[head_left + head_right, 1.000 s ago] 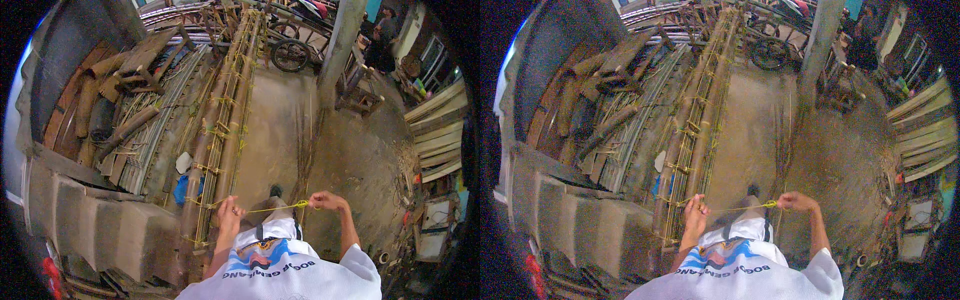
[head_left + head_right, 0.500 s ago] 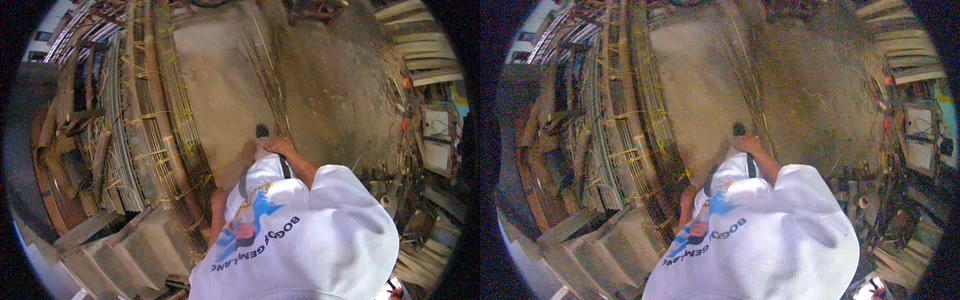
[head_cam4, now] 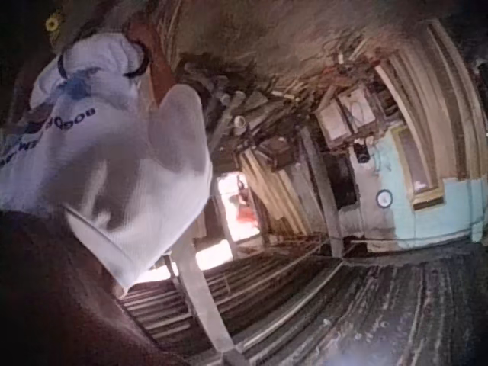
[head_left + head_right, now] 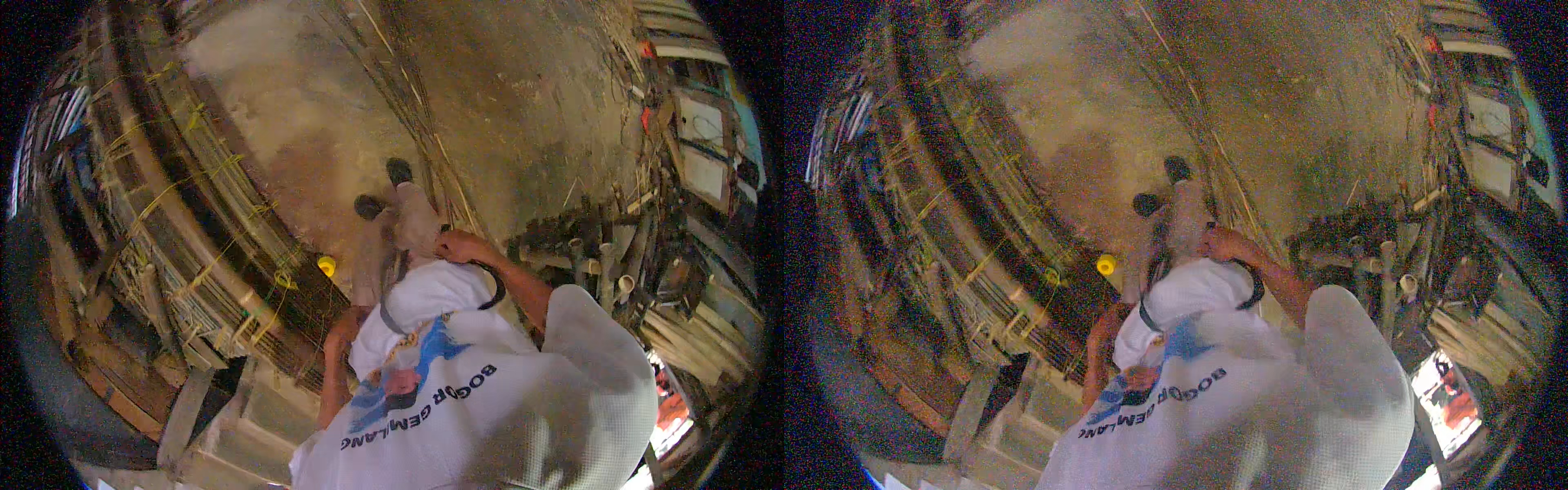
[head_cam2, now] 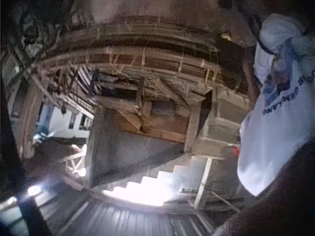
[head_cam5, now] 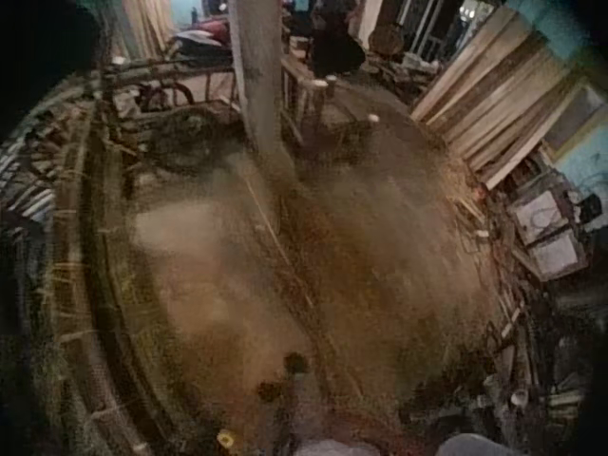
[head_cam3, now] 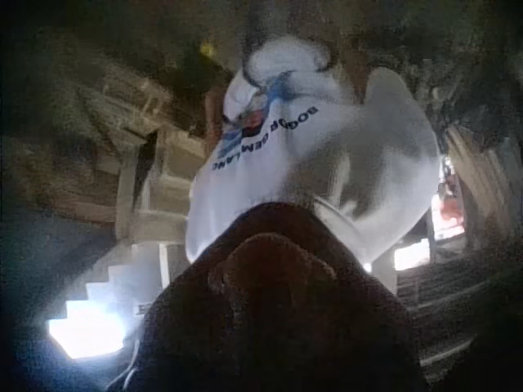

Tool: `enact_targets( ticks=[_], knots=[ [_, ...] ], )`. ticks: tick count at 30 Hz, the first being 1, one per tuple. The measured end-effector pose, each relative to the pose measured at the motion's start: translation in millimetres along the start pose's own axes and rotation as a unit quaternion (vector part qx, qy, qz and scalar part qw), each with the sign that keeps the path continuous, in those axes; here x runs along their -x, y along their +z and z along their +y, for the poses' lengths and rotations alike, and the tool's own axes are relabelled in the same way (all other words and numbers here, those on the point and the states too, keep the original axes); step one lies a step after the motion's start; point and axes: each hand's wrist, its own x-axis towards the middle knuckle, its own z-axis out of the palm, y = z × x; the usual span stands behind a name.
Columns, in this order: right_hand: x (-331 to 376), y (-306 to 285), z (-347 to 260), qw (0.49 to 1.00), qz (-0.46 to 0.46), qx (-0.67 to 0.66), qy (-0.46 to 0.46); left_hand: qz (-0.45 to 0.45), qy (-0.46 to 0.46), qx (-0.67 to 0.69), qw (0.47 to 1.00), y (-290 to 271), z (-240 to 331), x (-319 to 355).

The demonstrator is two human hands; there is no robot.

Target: The person repeatedly ties yellow string around a bundle of thin bamboo strips that are clamped in a wooden jig. They wrap the string around the bundle, pull it tight, and tie knots to secure the strips together.

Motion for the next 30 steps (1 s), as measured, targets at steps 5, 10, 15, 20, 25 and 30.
enact_targets(
  ticks=[5, 10, 15, 20, 25, 30],
  knots=[
    [-33, 0, 93, 0.865, 0.116, -0.378, 0.310, 0.005, 0.024, -0.098, 0.995, 34, -88, -128],
    [-89, 93, 338, 0.900, 0.352, -0.041, 0.253, 0.327, -0.034, 0.074, 0.941, 47, -47, -215],
    [-176, 158, 509, 0.887, 0.370, 0.093, 0.261, 0.449, -0.048, -0.010, 0.892, 39, -32, -247],
    [-285, 165, 504, 0.849, 0.377, -0.127, 0.347, 0.484, -0.114, -0.020, 0.867, 67, -94, -261],
    [-312, 188, 585, 0.896, 0.340, 0.158, 0.237, 0.521, -0.031, -0.177, 0.834, 82, -138, -292],
    [-313, 157, 518, 0.882, 0.339, -0.069, 0.321, 0.455, -0.166, 0.011, 0.875, 65, -85, -268]
  ],
)
